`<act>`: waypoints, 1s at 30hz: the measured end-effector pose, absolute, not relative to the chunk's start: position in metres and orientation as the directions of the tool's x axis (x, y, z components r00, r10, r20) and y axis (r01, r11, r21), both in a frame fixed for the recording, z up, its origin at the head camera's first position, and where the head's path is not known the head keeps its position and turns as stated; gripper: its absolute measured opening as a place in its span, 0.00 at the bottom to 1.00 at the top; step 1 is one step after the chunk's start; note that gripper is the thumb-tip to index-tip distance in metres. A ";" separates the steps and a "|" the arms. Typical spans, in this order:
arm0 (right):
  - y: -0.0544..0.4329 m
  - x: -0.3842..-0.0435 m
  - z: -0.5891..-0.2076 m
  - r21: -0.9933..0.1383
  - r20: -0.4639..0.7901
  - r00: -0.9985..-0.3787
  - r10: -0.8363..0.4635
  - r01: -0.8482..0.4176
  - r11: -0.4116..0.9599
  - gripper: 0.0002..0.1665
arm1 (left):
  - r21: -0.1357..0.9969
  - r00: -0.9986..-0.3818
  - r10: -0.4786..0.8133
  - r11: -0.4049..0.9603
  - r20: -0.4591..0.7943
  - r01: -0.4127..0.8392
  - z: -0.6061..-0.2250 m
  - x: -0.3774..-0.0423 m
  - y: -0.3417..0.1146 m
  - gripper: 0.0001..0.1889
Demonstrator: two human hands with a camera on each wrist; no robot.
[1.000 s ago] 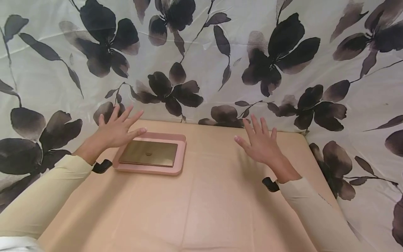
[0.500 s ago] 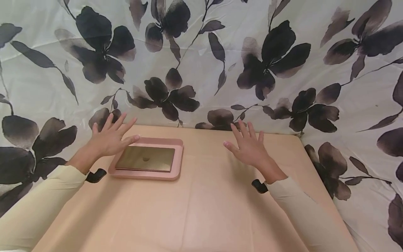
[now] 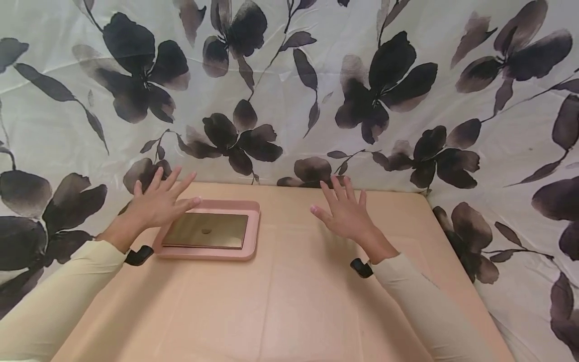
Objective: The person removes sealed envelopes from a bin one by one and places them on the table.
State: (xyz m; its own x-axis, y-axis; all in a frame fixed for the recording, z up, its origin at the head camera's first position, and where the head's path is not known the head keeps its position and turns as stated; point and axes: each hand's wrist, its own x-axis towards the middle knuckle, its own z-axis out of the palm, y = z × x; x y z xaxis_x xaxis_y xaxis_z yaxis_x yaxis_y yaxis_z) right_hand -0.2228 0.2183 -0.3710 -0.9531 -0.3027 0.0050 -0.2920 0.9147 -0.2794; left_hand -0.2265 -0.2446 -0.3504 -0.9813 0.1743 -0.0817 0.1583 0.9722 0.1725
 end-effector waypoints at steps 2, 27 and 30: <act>0.215 -0.224 -0.374 -0.281 0.004 -0.951 -0.309 -0.297 0.913 0.51 | 0.172 -0.981 0.173 0.972 -0.085 0.157 -0.351 -0.226 -0.246 0.47; 0.181 -0.231 -0.386 -0.269 0.028 -0.929 -0.369 -0.363 0.892 0.50 | 0.149 -0.985 0.165 0.976 -0.041 0.157 -0.370 -0.218 -0.270 0.46; 0.175 -0.232 -0.386 -0.262 0.042 -0.926 -0.376 -0.374 0.890 0.50 | 0.137 -0.985 0.171 0.977 -0.029 0.166 -0.372 -0.218 -0.273 0.46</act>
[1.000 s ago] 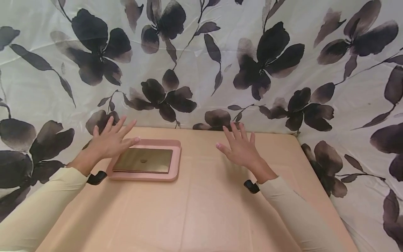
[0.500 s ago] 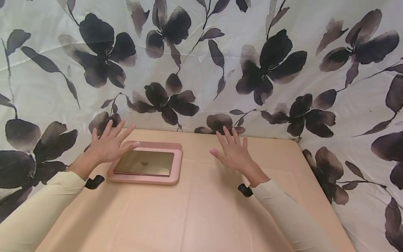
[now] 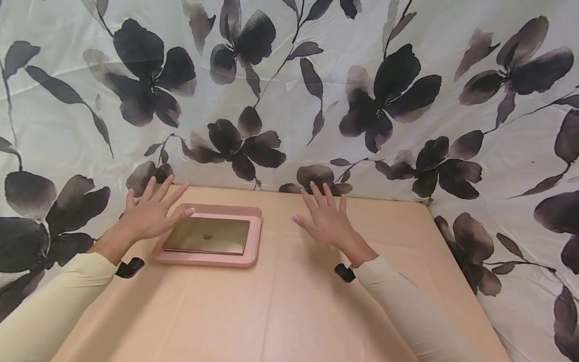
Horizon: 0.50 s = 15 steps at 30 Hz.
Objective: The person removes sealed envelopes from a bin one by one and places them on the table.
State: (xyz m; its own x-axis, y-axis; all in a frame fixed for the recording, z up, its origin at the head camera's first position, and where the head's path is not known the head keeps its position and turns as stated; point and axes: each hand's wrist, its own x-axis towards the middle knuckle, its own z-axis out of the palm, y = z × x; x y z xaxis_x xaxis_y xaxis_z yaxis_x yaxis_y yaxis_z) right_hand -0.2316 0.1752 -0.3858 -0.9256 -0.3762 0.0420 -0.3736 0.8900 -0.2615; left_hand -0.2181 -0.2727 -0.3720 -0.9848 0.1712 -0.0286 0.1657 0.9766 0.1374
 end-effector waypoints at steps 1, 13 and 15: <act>0.173 -0.232 -0.385 -0.260 0.045 -0.924 -0.379 -0.377 0.889 0.50 | 0.136 -0.985 0.173 0.976 -0.027 0.168 -0.372 -0.218 -0.273 0.46; 0.157 -0.229 -0.392 -0.213 0.056 -0.909 -0.413 -0.415 0.884 0.50 | 0.128 -0.984 0.174 0.977 -0.033 0.168 -0.374 -0.213 -0.274 0.46; 0.155 -0.228 -0.394 -0.213 0.056 -0.905 -0.422 -0.423 0.881 0.49 | 0.124 -0.984 0.176 0.978 -0.038 0.170 -0.374 -0.213 -0.275 0.46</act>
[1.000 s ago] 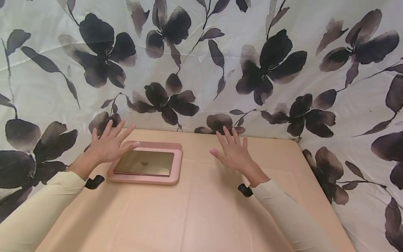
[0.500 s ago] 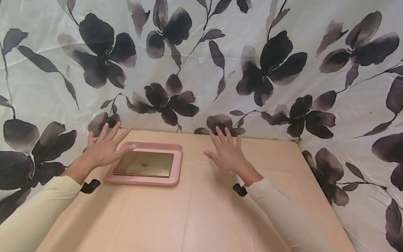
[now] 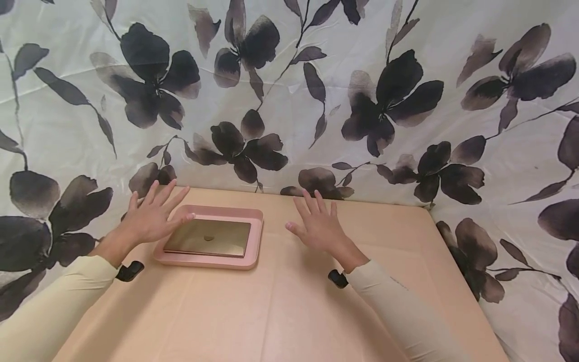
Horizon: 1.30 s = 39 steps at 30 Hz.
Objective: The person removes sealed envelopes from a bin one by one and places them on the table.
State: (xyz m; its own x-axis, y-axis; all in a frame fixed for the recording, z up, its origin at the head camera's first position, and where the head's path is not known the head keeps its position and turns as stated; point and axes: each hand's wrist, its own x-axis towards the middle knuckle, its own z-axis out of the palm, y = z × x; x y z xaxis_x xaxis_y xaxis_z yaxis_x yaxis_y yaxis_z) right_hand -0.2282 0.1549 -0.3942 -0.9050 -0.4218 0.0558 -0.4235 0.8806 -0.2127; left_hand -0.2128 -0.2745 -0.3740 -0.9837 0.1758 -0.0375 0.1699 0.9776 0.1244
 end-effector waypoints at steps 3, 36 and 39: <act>0.152 -0.227 -0.397 -0.218 0.057 -0.901 -0.430 -0.432 0.875 0.49 | 0.124 -0.983 0.181 0.977 -0.039 0.175 -0.375 -0.213 -0.275 0.46; 0.115 -0.226 -0.418 -0.210 0.055 -0.884 -0.465 -0.466 0.860 0.49 | 0.141 -0.977 0.214 0.967 -0.010 0.211 -0.384 -0.206 -0.292 0.47; 0.114 -0.223 -0.421 -0.219 0.049 -0.884 -0.464 -0.463 0.859 0.48 | 0.141 -0.976 0.216 0.967 -0.010 0.213 -0.388 -0.206 -0.292 0.47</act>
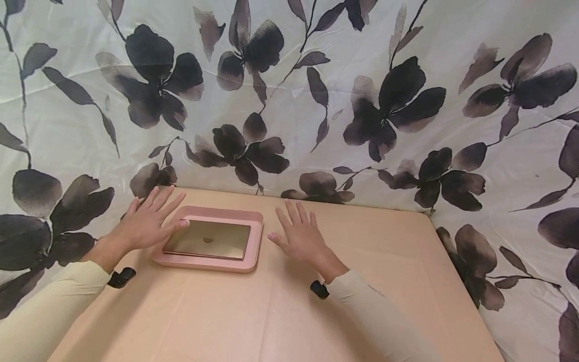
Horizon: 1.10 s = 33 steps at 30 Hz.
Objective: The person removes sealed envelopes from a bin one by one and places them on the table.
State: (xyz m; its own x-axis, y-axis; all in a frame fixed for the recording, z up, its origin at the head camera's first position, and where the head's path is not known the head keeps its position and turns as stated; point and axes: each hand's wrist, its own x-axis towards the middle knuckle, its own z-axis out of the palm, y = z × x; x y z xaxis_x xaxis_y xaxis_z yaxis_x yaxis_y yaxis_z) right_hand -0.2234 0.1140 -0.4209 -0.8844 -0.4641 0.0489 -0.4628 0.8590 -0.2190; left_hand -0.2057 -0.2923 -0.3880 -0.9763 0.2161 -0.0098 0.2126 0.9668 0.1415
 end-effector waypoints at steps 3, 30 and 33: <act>0.113 -0.223 -0.422 -0.223 0.050 -0.883 -0.467 -0.466 0.856 0.48 | 0.141 -0.976 0.219 0.966 -0.001 0.216 -0.389 -0.206 -0.292 0.47; 0.094 -0.214 -0.436 -0.232 0.048 -0.876 -0.480 -0.477 0.848 0.46 | 0.168 -0.981 0.191 0.967 0.014 0.191 -0.412 -0.196 -0.307 0.48; 0.091 -0.212 -0.439 -0.235 0.052 -0.872 -0.486 -0.484 0.843 0.46 | 0.174 -0.982 0.189 0.967 0.005 0.187 -0.416 -0.196 -0.308 0.48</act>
